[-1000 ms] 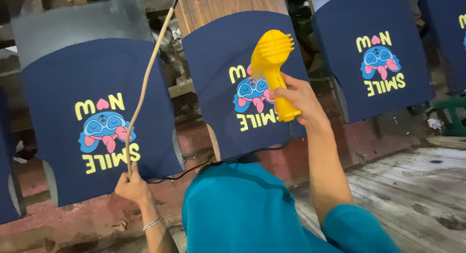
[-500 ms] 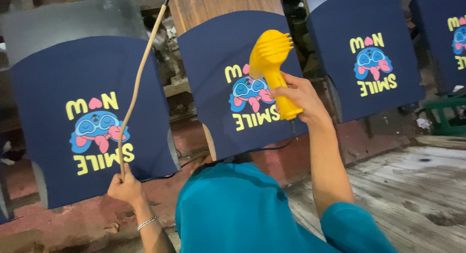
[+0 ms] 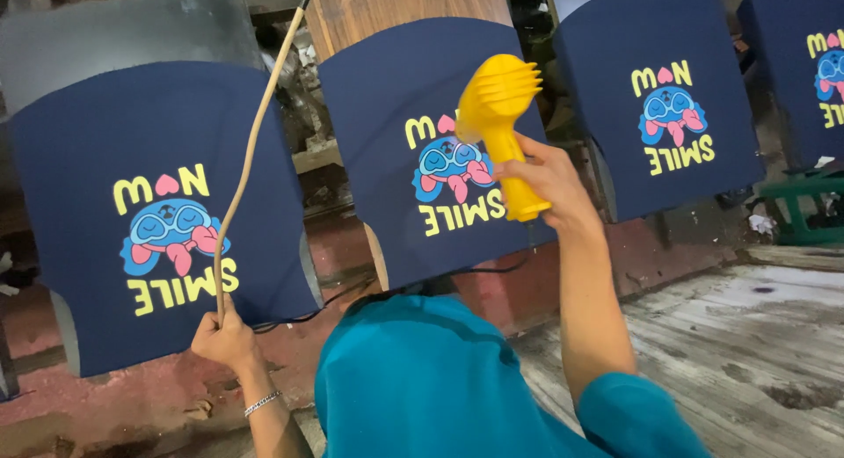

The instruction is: Using a handheld heat gun to dry the ink on screen-printed t-shirts on a production line.

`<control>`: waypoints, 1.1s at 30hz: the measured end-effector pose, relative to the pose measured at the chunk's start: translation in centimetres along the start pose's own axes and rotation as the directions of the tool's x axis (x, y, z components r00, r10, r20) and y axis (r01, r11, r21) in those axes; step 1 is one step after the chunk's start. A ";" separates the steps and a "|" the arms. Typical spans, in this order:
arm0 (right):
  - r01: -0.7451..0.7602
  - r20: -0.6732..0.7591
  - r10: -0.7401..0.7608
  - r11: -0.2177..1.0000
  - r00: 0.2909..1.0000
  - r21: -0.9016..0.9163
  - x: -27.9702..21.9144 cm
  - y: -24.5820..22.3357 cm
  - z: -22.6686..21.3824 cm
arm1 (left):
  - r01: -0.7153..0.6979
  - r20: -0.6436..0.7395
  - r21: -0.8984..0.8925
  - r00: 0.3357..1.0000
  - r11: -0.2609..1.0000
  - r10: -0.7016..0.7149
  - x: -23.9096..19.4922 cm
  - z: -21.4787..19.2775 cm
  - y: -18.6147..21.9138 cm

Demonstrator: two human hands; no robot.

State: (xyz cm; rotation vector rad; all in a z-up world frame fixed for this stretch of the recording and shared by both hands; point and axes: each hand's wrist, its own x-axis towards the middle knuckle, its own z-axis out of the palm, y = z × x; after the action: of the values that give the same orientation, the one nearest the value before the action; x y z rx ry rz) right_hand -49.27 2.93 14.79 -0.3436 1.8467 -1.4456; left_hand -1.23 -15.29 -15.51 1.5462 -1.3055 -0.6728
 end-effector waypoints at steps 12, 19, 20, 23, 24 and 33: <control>-0.145 0.327 0.222 0.959 0.918 -0.244 -4.4 -0.9 2.1 | 0.002 0.011 0.007 1.000 1.000 -0.002 -0.1 -0.3 1.0; -0.103 0.135 0.133 0.973 0.982 -0.209 -5.4 -0.5 -1.4 | -0.012 -0.014 0.026 1.000 1.000 0.013 0.0 0.1 -0.8; -0.145 0.140 0.186 0.955 0.973 -0.257 -6.0 -0.9 -1.6 | -0.005 0.002 0.010 1.000 1.000 0.005 0.0 0.0 -0.5; -0.193 0.167 0.255 0.929 0.952 -0.317 -6.0 -1.3 -1.0 | 0.006 0.027 -0.005 1.000 1.000 -0.006 0.2 -0.1 -0.3; -0.203 0.191 0.276 0.922 0.942 -0.330 -6.0 -1.1 -0.7 | 0.013 0.039 -0.002 0.999 1.000 -0.013 0.2 -0.4 -0.4; -0.178 0.160 0.224 0.950 0.961 -0.258 -6.6 -1.8 -2.1 | 0.027 0.001 -0.002 1.000 1.000 -0.027 0.1 -0.2 0.0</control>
State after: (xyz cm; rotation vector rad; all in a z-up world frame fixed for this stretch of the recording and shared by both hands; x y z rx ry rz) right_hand -46.66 7.95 19.17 -0.3831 1.8458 -1.0171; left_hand -1.04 -15.29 -15.42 1.5643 -1.2861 -0.6914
